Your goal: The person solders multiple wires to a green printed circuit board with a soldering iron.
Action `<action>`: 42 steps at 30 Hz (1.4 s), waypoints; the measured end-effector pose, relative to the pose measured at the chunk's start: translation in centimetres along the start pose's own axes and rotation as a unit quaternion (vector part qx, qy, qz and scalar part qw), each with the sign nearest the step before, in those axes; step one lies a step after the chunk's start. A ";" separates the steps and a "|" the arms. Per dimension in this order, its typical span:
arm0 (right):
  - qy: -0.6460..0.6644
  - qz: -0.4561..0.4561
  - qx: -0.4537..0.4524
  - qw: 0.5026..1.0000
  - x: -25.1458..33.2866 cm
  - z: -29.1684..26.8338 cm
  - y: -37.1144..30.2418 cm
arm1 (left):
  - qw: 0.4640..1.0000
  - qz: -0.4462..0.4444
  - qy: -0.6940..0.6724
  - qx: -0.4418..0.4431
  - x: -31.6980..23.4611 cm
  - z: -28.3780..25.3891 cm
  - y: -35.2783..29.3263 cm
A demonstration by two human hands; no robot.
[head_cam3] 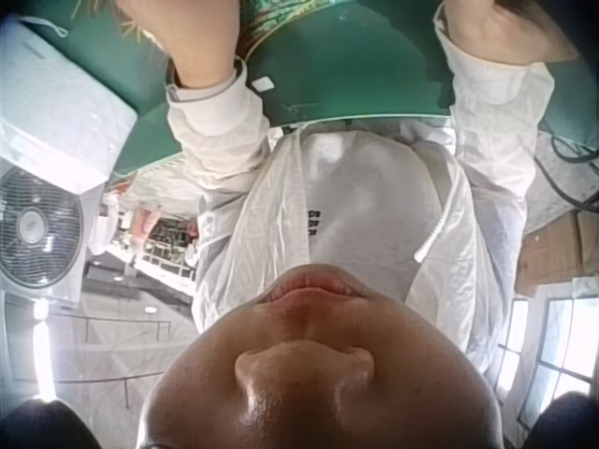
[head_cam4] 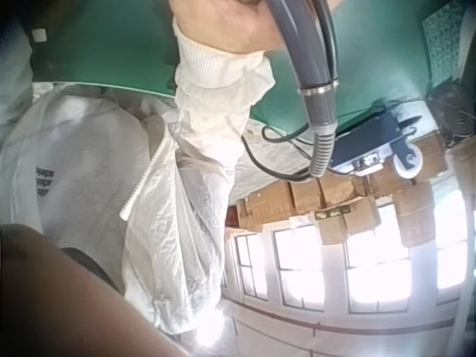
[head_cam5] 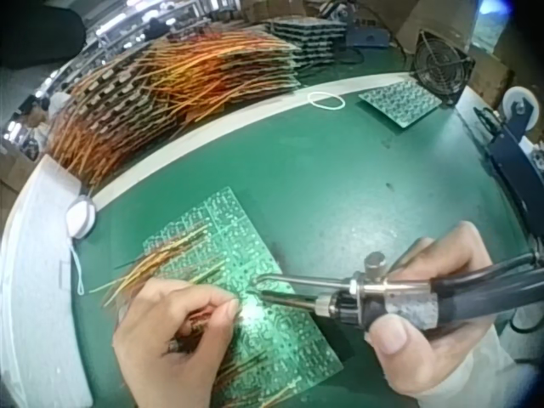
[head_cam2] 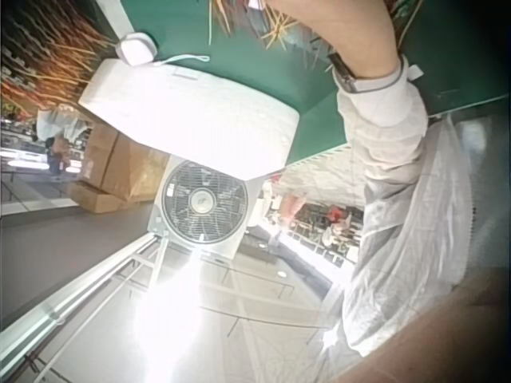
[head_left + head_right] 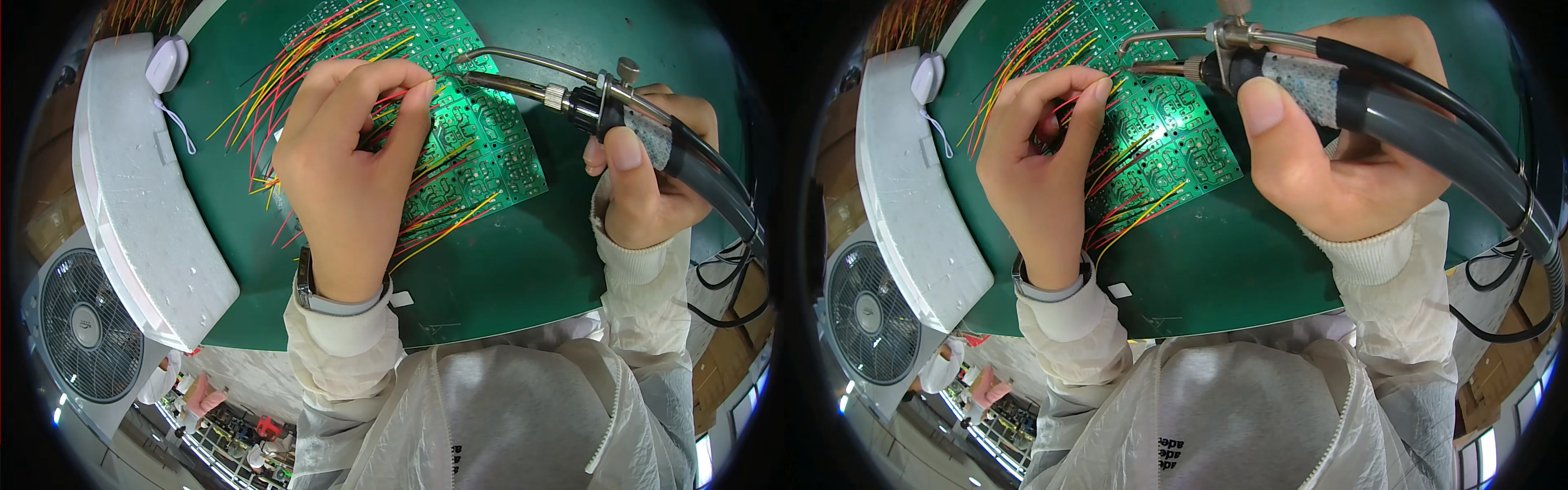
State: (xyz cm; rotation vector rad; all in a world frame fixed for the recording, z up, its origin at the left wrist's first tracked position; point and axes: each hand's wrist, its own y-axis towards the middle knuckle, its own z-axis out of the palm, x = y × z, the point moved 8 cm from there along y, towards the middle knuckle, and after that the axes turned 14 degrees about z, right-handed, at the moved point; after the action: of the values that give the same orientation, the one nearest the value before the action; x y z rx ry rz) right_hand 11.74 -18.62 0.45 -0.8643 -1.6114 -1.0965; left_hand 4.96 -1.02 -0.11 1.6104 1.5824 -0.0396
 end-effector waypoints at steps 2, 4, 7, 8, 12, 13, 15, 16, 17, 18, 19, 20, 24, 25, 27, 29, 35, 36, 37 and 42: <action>0.004 0.000 0.003 1.000 0.0 0.0 0.0 | 1.000 0.004 0.000 -0.002 0.0 0.0 0.0; 0.006 0.003 0.001 1.000 -0.1 -0.1 0.0 | 1.000 0.008 -0.001 -0.004 -0.1 0.0 0.0; 0.005 0.003 0.001 1.000 -0.2 -0.1 0.0 | 1.000 0.011 0.001 -0.007 -0.1 0.1 0.0; 0.003 0.000 0.004 1.000 -0.1 0.0 0.0 | 1.000 0.005 0.002 -0.003 -0.1 0.1 0.0; 0.002 0.000 0.010 1.000 -0.1 0.0 0.2 | 1.000 0.003 0.015 0.002 -0.1 0.1 0.1; 0.001 0.003 0.015 1.000 -0.2 -0.1 0.2 | 1.000 0.003 0.015 0.002 -0.1 0.1 0.0; 0.000 0.006 0.020 1.000 -0.3 -0.1 0.2 | 1.000 0.016 0.011 -0.006 0.0 0.1 0.0; -0.002 0.007 0.022 1.000 -0.3 -0.1 0.2 | 1.000 0.016 0.011 -0.006 0.0 0.2 0.0; -0.005 0.008 0.023 1.000 -0.2 -0.1 0.3 | 1.000 0.023 0.011 -0.007 0.0 0.2 0.1; -0.005 0.008 0.023 1.000 -0.2 -0.2 0.3 | 0.999 0.031 0.010 -0.008 -0.2 0.2 0.1; -0.014 0.001 0.025 1.000 -0.2 -0.3 0.3 | 0.999 0.031 0.010 -0.008 -0.2 0.2 0.1; -0.023 -0.006 0.027 0.999 0.0 -0.3 0.2 | 0.999 0.033 0.008 -0.009 -0.2 0.1 0.1; -0.013 0.002 0.011 1.000 -0.2 0.0 0.3 | 0.999 0.029 0.014 -0.005 -0.1 0.4 0.1; 0.013 0.005 0.003 1.000 -0.2 -0.2 0.3 | 0.999 0.029 0.013 -0.006 -0.2 0.4 0.0; 0.067 0.027 -0.043 0.996 -0.4 -1.2 0.2 | 1.000 0.028 0.008 -0.005 -0.1 0.4 0.0; 0.073 0.030 -0.056 0.995 -0.4 -1.8 0.5 | 0.999 0.028 -0.005 -0.015 -0.2 0.4 0.1; 0.091 0.075 -0.096 0.988 -0.6 -1.5 0.5 | 0.997 0.061 0.046 -0.010 -0.7 -0.3 0.1; 0.083 0.071 -0.090 0.990 -0.7 -1.3 0.5 | 0.992 0.090 0.087 -0.006 -1.1 -0.7 0.0; 0.072 0.067 -0.089 0.991 -0.8 -1.5 0.6 | 0.991 0.079 0.104 -0.002 -1.6 -1.3 0.4; 0.080 0.058 -0.077 0.992 -0.5 -1.9 0.9 | 0.967 -0.063 0.219 -0.111 -4.8 -12.1 0.8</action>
State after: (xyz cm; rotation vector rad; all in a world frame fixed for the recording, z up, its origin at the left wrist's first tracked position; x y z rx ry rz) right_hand 13.34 -20.10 0.42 -0.9344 -1.3416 -1.1866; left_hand -1.63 2.20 10.67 1.4011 1.9445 0.4399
